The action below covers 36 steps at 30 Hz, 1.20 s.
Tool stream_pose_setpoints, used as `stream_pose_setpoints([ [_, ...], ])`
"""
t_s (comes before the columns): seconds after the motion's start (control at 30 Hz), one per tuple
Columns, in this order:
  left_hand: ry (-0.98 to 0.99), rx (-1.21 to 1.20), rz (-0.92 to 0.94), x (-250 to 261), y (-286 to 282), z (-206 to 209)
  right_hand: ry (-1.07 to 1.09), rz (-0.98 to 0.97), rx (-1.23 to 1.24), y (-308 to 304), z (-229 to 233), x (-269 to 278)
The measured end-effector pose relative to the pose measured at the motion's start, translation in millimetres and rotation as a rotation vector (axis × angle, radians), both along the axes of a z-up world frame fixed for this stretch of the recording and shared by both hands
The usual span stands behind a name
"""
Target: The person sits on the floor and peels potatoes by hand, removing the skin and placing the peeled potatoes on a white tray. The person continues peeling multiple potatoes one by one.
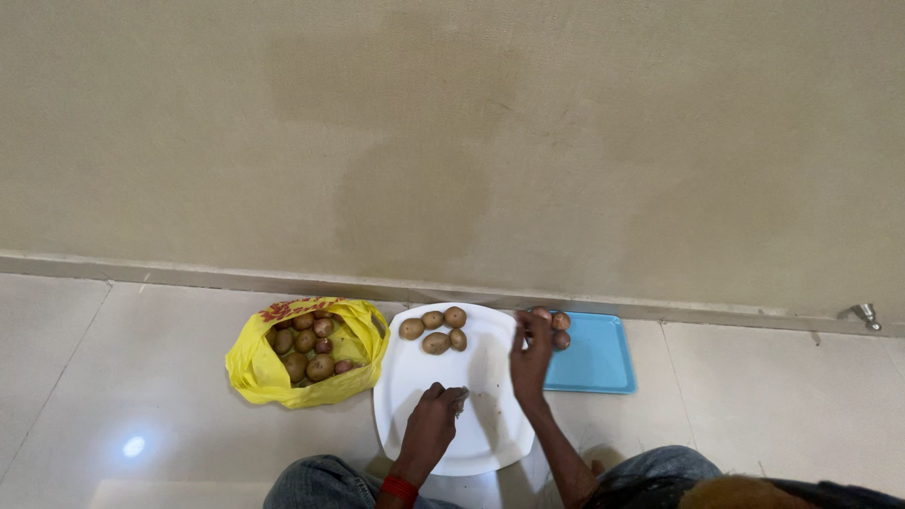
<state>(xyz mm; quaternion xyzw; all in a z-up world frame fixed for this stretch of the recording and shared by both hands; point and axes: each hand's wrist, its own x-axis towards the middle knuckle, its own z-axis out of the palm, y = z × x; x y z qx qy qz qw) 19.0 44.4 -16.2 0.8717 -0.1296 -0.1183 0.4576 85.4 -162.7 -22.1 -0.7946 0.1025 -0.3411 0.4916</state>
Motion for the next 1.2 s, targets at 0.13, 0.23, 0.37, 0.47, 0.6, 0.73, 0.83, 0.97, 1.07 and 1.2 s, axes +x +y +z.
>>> stream_pose_setpoints([
  [0.13,-0.043,0.071,-0.029,5.6,-6.0,-29.8,0.14,0.617,0.0,104.8,35.6,11.4],
  [0.23,-0.089,-0.056,-0.07,1.5,-5.4,-49.1,0.192,0.959,-0.159,168.0,38.1,29.4],
  [0.37,0.014,-0.039,-0.148,6.2,-5.3,-63.7,0.226,1.11,-0.381,218.5,11.5,61.3],
  [0.47,0.088,-0.053,-0.156,17.4,-10.3,-77.6,0.25,1.198,-0.477,231.5,-12.1,82.7],
  [0.6,0.13,-0.203,-0.125,12.1,-23.8,-112.5,0.173,1.206,-0.74,240.7,-33.4,98.1],
  [0.73,0.18,-0.467,-0.074,9.1,-28.2,-148.3,0.234,1.236,-0.781,242.6,-46.8,103.5],
  [0.83,0.094,-0.633,-0.089,9.8,-31.5,-154.2,0.147,1.222,-0.77,242.2,-56.9,103.3],
  [0.97,-0.184,-0.068,-0.225,9.7,-18.9,-136.9,0.283,1.241,-0.691,239.2,-56.3,100.6],
  [1.07,0.5,-0.582,-0.005,10.5,-10.0,-102.0,0.19,1.101,-0.639,235.2,-44.2,96.5],
  [1.2,0.136,-0.096,-0.164,4.8,-2.3,-62.8,0.42,1.024,0.048,208.2,-9.1,73.0],
])
